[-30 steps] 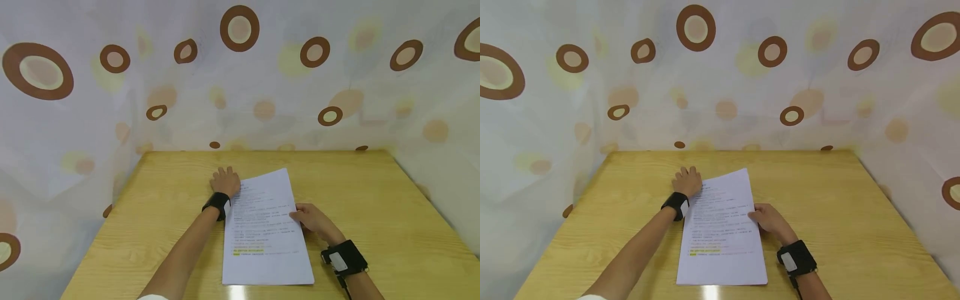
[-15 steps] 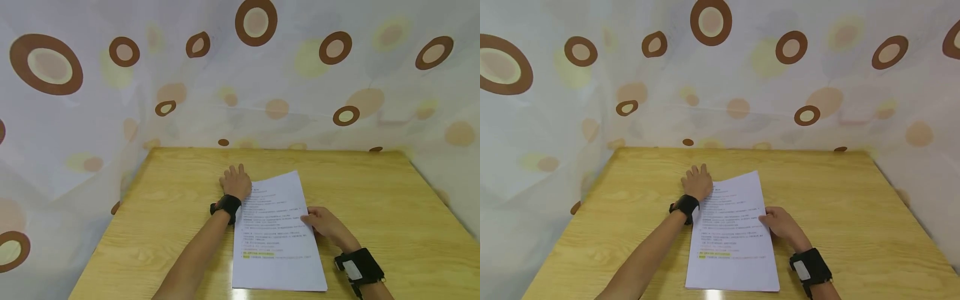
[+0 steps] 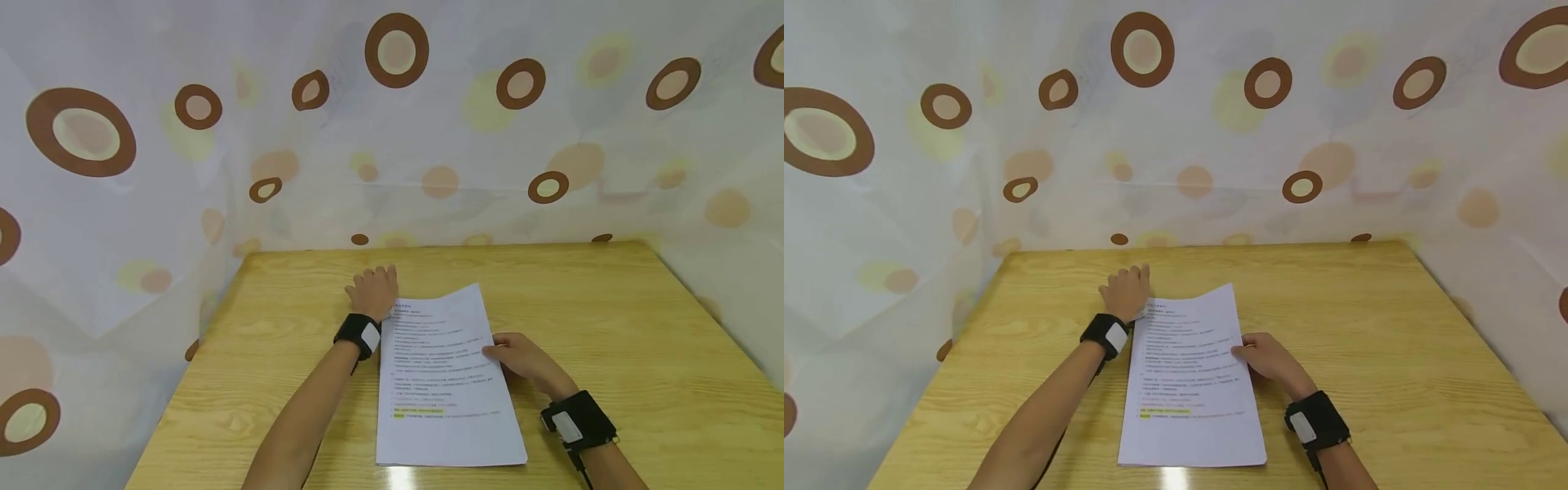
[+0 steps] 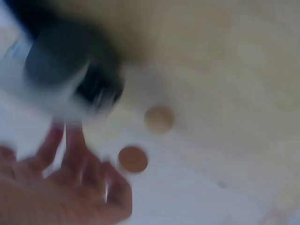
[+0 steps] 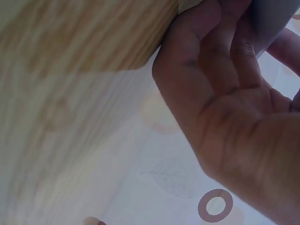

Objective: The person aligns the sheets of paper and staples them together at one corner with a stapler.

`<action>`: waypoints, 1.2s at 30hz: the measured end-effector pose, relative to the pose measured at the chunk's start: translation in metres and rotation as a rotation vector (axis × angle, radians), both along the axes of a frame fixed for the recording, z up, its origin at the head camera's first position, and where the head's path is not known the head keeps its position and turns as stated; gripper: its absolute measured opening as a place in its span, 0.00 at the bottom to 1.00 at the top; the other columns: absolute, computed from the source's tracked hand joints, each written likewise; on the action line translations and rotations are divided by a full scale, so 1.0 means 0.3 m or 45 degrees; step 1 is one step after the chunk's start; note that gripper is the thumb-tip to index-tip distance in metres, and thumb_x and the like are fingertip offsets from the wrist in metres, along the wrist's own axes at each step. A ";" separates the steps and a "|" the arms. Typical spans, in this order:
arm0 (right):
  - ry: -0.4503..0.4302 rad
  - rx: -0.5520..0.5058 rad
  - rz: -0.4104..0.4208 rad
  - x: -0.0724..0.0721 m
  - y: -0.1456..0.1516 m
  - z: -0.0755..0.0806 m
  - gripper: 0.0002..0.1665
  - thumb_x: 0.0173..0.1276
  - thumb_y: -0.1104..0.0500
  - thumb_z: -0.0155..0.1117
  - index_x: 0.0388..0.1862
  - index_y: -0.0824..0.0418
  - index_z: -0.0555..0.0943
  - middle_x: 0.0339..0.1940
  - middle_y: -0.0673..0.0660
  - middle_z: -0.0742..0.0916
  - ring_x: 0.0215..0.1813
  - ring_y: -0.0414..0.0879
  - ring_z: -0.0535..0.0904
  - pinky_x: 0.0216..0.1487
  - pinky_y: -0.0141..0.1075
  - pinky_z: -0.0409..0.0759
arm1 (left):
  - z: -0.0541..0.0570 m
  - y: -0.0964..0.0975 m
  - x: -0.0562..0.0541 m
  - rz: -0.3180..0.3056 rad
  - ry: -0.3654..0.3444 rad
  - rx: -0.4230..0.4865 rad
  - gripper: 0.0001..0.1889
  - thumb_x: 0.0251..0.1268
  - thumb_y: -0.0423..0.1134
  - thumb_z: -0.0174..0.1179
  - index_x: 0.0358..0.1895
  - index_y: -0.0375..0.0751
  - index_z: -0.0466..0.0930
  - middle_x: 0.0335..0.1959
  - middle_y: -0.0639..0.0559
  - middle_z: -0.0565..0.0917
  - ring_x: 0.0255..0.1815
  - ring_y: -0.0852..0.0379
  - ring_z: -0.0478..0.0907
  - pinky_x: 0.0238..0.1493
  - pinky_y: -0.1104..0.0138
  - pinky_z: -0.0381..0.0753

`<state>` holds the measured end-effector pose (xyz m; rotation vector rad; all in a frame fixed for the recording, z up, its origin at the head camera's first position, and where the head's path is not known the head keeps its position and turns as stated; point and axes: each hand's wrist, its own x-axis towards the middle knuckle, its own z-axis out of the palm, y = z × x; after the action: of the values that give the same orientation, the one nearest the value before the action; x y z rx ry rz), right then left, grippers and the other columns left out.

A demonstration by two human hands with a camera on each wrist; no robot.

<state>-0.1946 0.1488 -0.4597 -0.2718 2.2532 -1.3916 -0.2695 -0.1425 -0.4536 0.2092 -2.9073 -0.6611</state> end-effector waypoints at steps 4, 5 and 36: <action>0.032 0.064 -0.004 -0.004 -0.015 -0.006 0.16 0.78 0.57 0.55 0.46 0.69 0.81 0.33 0.55 0.85 0.32 0.48 0.78 0.34 0.41 0.73 | 0.069 -0.080 0.045 -0.248 -0.208 0.009 0.22 0.76 0.54 0.50 0.38 0.38 0.83 0.34 0.46 0.83 0.37 0.47 0.79 0.51 0.45 0.75; 0.054 0.097 -0.006 -0.005 -0.017 -0.006 0.15 0.77 0.56 0.55 0.44 0.68 0.81 0.31 0.55 0.84 0.32 0.48 0.77 0.34 0.40 0.72 | 0.078 -0.097 0.057 -0.310 -0.254 -0.005 0.21 0.75 0.54 0.53 0.41 0.38 0.84 0.35 0.47 0.84 0.36 0.50 0.79 0.48 0.49 0.77; 0.138 0.233 -0.054 -0.079 -0.047 0.003 0.10 0.75 0.66 0.54 0.42 0.73 0.78 0.23 0.56 0.80 0.25 0.45 0.77 0.30 0.37 0.77 | 0.085 -0.340 0.221 -0.338 -0.252 -0.113 0.12 0.64 0.35 0.63 0.49 0.36 0.82 0.41 0.44 0.84 0.31 0.54 0.78 0.32 0.61 0.78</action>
<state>-0.2182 0.1346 -0.4589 -0.2443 2.4696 -1.2063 -0.2031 -0.2446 -0.4282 -0.1327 -3.1798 -0.5753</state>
